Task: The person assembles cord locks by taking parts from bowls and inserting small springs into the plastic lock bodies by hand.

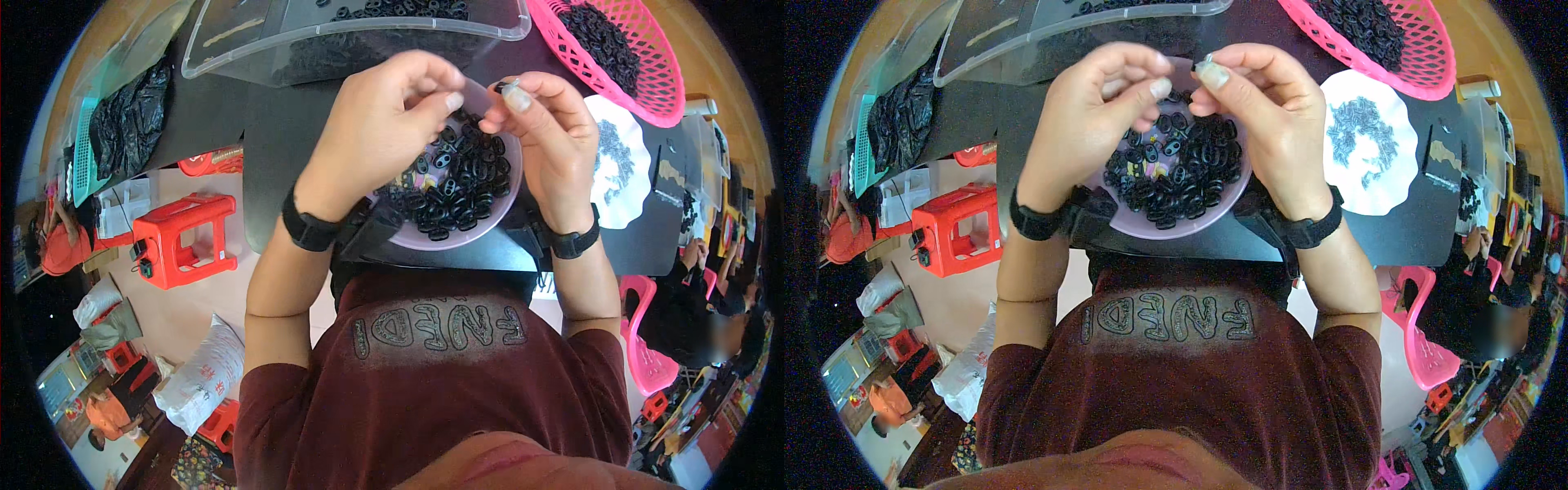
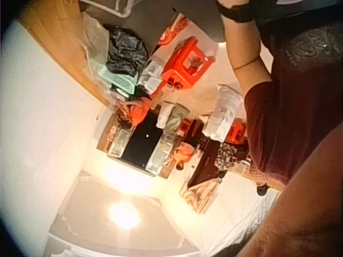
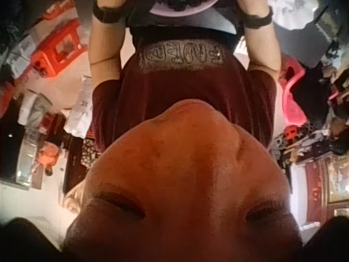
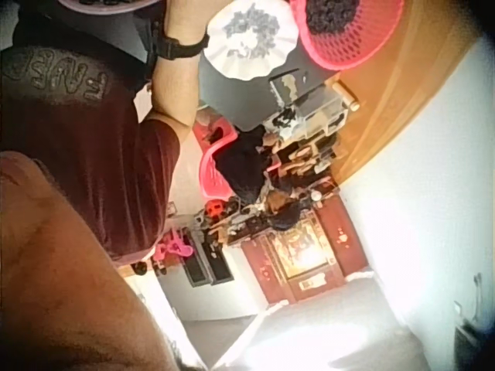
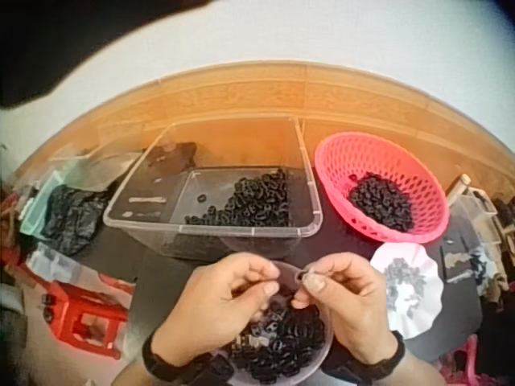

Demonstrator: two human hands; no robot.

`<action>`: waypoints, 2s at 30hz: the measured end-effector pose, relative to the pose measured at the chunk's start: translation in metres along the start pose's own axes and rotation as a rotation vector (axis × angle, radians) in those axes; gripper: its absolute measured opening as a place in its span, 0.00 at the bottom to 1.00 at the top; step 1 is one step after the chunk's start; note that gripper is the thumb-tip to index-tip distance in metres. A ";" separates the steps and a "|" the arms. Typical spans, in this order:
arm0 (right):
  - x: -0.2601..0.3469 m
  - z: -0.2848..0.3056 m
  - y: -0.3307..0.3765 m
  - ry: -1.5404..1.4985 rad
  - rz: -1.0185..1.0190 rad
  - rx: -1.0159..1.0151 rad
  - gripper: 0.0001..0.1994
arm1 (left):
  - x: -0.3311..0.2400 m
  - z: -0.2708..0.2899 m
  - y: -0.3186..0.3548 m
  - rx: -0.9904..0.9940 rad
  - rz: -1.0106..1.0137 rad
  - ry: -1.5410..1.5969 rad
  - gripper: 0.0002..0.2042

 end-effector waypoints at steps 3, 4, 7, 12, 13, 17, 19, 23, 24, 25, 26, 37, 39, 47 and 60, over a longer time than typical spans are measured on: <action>0.010 -0.001 -0.001 -0.051 0.034 0.029 0.06 | 0.006 -0.003 0.001 0.083 -0.029 -0.395 0.06; 0.009 -0.001 -0.001 -0.139 0.011 0.061 0.06 | -0.001 -0.008 0.002 0.098 -0.133 -0.588 0.06; 0.009 -0.001 -0.001 -0.264 -0.031 0.096 0.06 | -0.003 -0.022 0.002 0.109 -0.291 -0.815 0.07; 0.006 0.001 -0.004 -0.288 -0.052 0.122 0.06 | 0.008 -0.051 -0.018 0.103 -0.317 -0.910 0.08; 0.006 0.001 -0.004 -0.289 -0.050 0.120 0.06 | 0.011 -0.053 -0.018 0.105 -0.319 -0.911 0.08; 0.005 0.005 -0.003 -0.189 -0.035 0.117 0.08 | 0.015 -0.058 -0.021 0.110 -0.264 -0.883 0.07; 0.004 0.003 -0.003 -0.174 -0.032 0.115 0.08 | 0.019 -0.058 -0.019 0.119 -0.252 -0.897 0.07; 0.005 0.002 -0.002 -0.146 -0.024 0.098 0.09 | 0.017 -0.061 -0.015 0.129 -0.302 -0.891 0.06; 0.005 0.001 -0.002 -0.135 -0.018 0.098 0.09 | 0.010 -0.062 -0.013 0.122 -0.396 -0.875 0.06; 0.006 0.002 -0.002 -0.138 -0.014 0.095 0.09 | 0.010 -0.060 -0.011 0.126 -0.399 -0.879 0.06; 0.007 0.003 -0.003 -0.141 -0.006 0.105 0.09 | 0.008 -0.058 -0.013 0.181 -0.241 -0.788 0.06; 0.004 0.005 -0.003 -0.102 -0.018 0.080 0.10 | 0.010 -0.027 -0.008 0.085 -0.086 -0.373 0.11; 0.003 0.004 -0.003 -0.086 -0.017 0.085 0.11 | 0.008 -0.021 -0.010 0.052 -0.129 -0.300 0.12; -0.007 -0.001 -0.001 0.126 -0.080 0.067 0.10 | 0.008 -0.006 -0.011 0.102 -0.197 -0.110 0.09; 0.000 -0.012 0.009 0.203 -0.114 0.111 0.08 | -0.001 -0.005 0.000 0.072 -0.126 0.296 0.06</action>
Point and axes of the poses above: each hand's wrist, its own y-axis away from the middle knuckle, its own z-axis out of the back of the hand, x = y × z, the point moved 9 cm from there along -y, towards the middle knuckle, and after that the axes turned 6 degrees about z, right-handed, at the moved point
